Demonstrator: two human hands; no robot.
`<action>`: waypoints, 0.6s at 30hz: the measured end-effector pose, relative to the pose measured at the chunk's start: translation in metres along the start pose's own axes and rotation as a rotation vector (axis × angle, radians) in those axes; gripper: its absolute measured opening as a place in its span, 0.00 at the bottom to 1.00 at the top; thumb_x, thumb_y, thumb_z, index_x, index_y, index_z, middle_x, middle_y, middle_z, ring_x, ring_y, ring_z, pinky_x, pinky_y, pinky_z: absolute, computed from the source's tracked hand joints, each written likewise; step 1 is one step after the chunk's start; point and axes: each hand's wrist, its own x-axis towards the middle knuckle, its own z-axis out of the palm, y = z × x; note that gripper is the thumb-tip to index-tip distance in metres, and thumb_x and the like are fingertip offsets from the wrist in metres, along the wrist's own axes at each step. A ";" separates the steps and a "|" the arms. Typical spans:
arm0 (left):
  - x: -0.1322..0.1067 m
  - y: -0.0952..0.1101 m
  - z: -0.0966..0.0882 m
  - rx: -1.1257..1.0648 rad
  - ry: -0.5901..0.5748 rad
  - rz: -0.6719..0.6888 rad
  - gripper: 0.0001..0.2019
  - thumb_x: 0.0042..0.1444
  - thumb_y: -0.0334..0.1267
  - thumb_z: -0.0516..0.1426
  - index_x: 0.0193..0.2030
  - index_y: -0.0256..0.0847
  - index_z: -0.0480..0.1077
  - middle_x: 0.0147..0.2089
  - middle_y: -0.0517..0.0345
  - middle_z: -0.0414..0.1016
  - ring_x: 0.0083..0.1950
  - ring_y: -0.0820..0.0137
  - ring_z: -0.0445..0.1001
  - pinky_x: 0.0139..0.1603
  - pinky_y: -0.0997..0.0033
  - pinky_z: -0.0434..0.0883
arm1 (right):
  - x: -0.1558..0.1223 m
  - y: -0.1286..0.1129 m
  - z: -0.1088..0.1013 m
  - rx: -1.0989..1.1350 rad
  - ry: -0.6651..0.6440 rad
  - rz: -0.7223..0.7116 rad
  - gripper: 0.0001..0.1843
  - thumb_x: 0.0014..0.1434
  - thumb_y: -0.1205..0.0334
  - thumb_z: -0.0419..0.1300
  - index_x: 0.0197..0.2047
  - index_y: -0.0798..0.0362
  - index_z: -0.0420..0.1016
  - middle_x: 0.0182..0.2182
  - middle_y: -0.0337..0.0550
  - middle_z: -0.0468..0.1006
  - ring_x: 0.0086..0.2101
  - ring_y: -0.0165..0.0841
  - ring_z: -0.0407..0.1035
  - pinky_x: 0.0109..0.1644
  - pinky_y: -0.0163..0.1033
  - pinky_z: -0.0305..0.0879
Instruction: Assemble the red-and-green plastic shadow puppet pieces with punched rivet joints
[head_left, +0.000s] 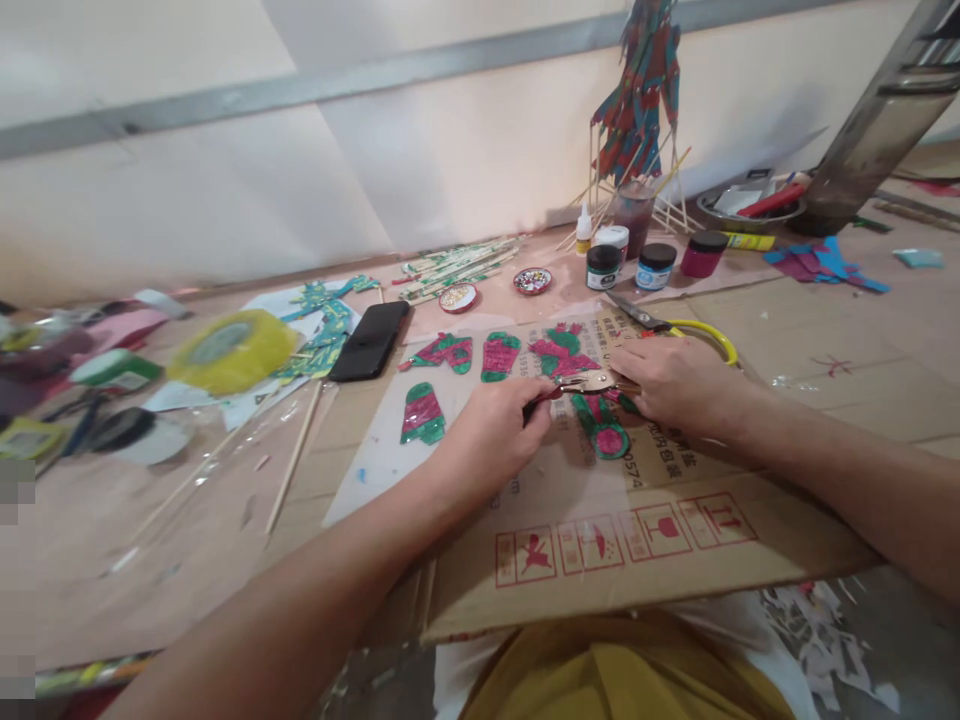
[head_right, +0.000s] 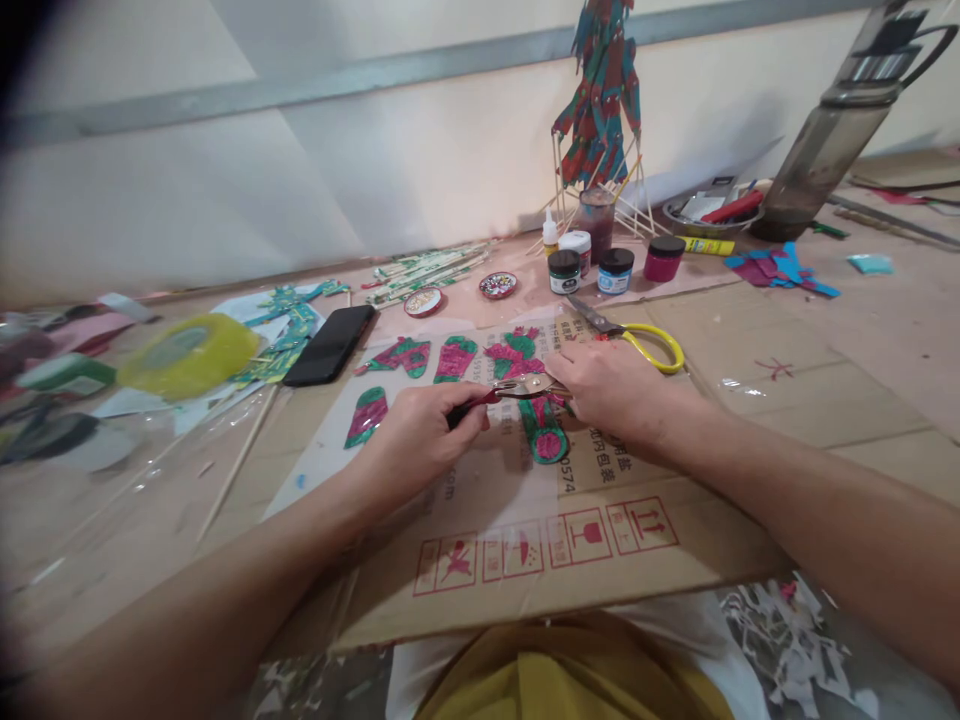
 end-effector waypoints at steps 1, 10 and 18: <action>0.000 0.000 0.000 -0.003 0.003 -0.006 0.08 0.60 0.32 0.56 0.38 0.40 0.77 0.33 0.57 0.80 0.33 0.69 0.76 0.36 0.71 0.67 | 0.000 0.000 -0.001 0.001 -0.006 -0.003 0.10 0.60 0.71 0.53 0.36 0.55 0.75 0.31 0.48 0.77 0.31 0.36 0.67 0.33 0.39 0.52; 0.000 0.000 0.002 -0.069 -0.006 -0.004 0.08 0.64 0.36 0.55 0.36 0.41 0.75 0.32 0.59 0.79 0.31 0.71 0.74 0.35 0.72 0.66 | 0.001 0.001 -0.009 -0.024 0.125 -0.035 0.12 0.59 0.75 0.55 0.43 0.57 0.76 0.39 0.53 0.77 0.40 0.42 0.67 0.43 0.43 0.59; -0.002 -0.002 0.005 -0.035 0.120 -0.027 0.09 0.62 0.36 0.55 0.37 0.42 0.78 0.31 0.58 0.81 0.32 0.71 0.75 0.37 0.72 0.68 | 0.001 0.001 0.001 -0.045 0.161 -0.070 0.19 0.63 0.76 0.49 0.53 0.60 0.74 0.43 0.55 0.76 0.43 0.44 0.67 0.46 0.43 0.63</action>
